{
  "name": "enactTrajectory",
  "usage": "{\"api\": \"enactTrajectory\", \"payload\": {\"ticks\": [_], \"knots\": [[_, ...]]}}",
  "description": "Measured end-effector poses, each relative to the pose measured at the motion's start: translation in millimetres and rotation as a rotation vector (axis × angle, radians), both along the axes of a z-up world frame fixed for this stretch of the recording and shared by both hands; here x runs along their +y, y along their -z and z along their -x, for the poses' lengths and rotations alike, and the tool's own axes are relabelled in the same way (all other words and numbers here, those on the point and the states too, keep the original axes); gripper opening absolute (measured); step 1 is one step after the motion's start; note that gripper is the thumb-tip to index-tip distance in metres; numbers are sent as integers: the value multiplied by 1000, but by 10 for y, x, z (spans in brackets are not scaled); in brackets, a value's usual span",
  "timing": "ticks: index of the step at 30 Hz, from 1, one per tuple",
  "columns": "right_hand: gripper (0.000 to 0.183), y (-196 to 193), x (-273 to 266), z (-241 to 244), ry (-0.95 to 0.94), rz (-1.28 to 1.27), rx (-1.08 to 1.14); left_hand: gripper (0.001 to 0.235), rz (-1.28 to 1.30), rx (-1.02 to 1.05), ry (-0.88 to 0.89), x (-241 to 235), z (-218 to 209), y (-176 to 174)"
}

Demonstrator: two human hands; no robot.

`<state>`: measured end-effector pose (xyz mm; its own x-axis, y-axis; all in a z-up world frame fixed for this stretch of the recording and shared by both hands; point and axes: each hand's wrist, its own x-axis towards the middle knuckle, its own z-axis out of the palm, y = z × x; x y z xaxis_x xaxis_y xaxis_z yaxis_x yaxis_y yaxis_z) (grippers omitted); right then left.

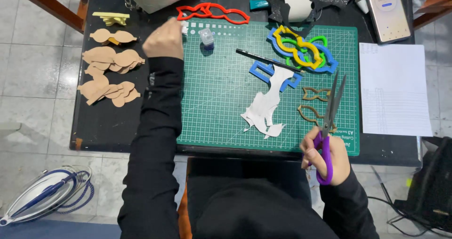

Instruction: Cutting out patterns from a white material using scissors for craft assembly.

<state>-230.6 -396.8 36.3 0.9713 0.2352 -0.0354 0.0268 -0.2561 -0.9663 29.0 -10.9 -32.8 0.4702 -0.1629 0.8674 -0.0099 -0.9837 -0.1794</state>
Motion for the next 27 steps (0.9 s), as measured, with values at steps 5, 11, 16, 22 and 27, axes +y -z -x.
{"api": "enactTrajectory", "payload": {"ticks": [5, 11, 16, 22, 27], "knots": [[42, 11, -49, 38, 38, -107, 38, 17, 120, 269, -95, 84, -70, 268], [46, 77, -87, 11, 57, -67, 33, 13, 454, 332, 204, 131, 467, -480], [47, 166, -122, 1, 59, -80, 20, 11, 507, 316, 442, -317, 888, -698], [32, 339, -235, 42, 35, -98, -139, 28, 587, 796, 601, -1136, 1268, -372], [30, 300, -222, 92, 35, -102, -153, 59, 523, 1265, 554, -1429, 1264, -246]]}}
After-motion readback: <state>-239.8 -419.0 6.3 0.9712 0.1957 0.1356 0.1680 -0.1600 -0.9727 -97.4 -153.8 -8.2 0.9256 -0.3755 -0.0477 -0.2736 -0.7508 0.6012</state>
